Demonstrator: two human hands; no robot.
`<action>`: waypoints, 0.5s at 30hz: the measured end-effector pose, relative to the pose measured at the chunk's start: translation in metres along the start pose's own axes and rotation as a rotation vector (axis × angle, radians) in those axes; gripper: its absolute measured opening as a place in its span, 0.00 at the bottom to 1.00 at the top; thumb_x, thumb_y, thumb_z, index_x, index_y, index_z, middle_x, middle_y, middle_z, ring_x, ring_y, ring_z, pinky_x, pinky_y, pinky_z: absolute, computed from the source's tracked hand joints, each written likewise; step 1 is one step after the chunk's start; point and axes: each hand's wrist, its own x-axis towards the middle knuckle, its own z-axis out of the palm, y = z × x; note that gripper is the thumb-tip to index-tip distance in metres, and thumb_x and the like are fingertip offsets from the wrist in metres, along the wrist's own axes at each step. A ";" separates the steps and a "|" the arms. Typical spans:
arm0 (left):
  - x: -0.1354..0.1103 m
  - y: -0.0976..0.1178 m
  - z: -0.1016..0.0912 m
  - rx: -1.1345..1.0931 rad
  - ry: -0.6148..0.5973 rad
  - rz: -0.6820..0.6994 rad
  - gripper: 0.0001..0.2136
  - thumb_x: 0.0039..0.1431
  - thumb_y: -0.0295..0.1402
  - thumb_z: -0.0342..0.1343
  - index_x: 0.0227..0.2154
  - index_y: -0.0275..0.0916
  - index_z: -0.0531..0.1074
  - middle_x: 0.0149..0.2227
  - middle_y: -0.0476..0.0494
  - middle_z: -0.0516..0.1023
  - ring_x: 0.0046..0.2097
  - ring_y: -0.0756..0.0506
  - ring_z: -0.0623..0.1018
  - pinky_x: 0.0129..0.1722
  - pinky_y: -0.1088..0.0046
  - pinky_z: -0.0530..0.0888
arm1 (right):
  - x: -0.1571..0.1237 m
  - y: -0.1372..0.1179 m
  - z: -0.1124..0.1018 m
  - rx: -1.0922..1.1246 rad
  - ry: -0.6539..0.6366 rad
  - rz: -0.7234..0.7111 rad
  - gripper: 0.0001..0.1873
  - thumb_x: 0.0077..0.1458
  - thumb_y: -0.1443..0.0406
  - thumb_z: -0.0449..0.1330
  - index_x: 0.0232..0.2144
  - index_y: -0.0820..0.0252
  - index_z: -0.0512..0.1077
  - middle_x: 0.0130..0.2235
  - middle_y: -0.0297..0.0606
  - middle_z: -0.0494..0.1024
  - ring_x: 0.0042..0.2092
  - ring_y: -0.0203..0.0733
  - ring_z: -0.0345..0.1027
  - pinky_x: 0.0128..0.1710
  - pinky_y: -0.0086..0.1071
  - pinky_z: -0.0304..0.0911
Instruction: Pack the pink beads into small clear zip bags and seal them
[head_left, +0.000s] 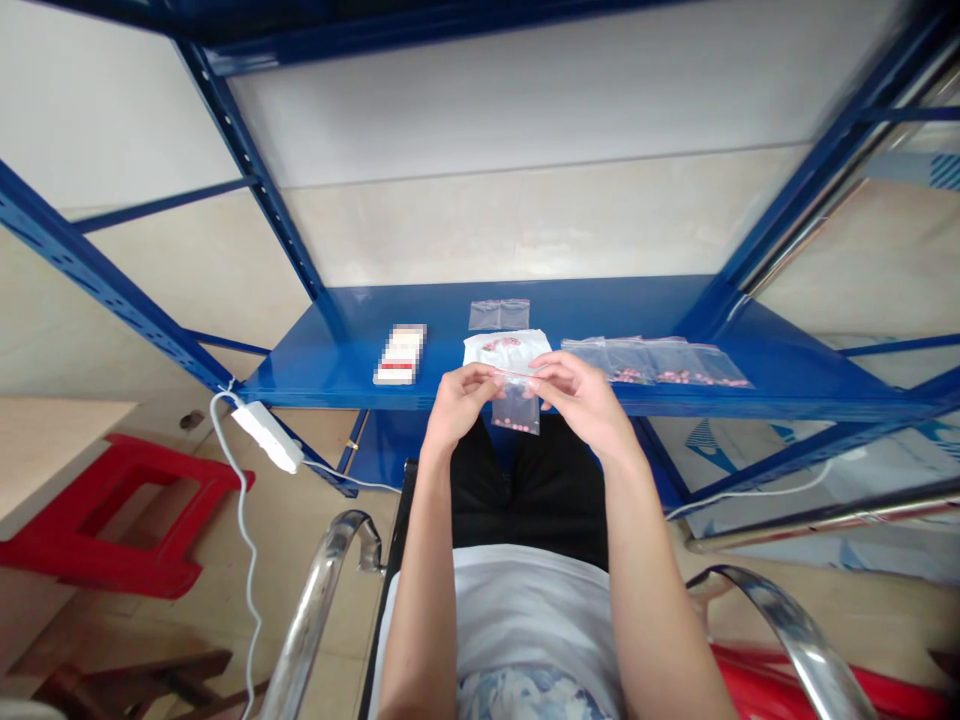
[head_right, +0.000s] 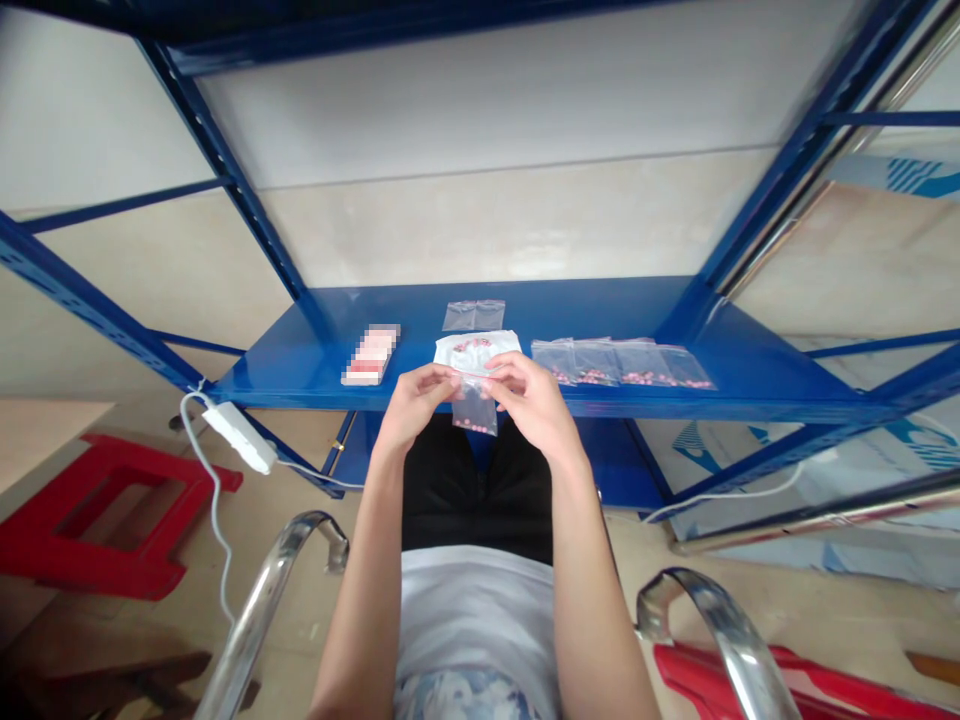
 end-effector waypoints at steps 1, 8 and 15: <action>0.000 -0.001 0.001 0.002 0.009 -0.003 0.19 0.54 0.48 0.74 0.36 0.37 0.79 0.33 0.45 0.82 0.37 0.44 0.84 0.44 0.66 0.81 | 0.000 0.001 0.000 0.010 0.017 0.001 0.23 0.52 0.47 0.74 0.42 0.52 0.77 0.35 0.38 0.83 0.37 0.50 0.79 0.32 0.37 0.71; -0.007 0.008 0.009 0.027 -0.036 -0.014 0.17 0.59 0.48 0.69 0.36 0.39 0.76 0.33 0.46 0.81 0.38 0.45 0.84 0.43 0.70 0.79 | -0.002 0.006 -0.005 0.011 0.077 0.050 0.22 0.50 0.47 0.75 0.39 0.55 0.80 0.36 0.41 0.85 0.37 0.49 0.79 0.33 0.37 0.69; -0.005 0.013 0.015 0.031 0.032 0.059 0.13 0.59 0.44 0.68 0.35 0.40 0.75 0.31 0.48 0.80 0.36 0.46 0.82 0.41 0.71 0.77 | -0.006 0.010 0.000 0.159 0.114 0.072 0.23 0.48 0.45 0.76 0.34 0.56 0.79 0.30 0.37 0.80 0.33 0.43 0.73 0.29 0.34 0.63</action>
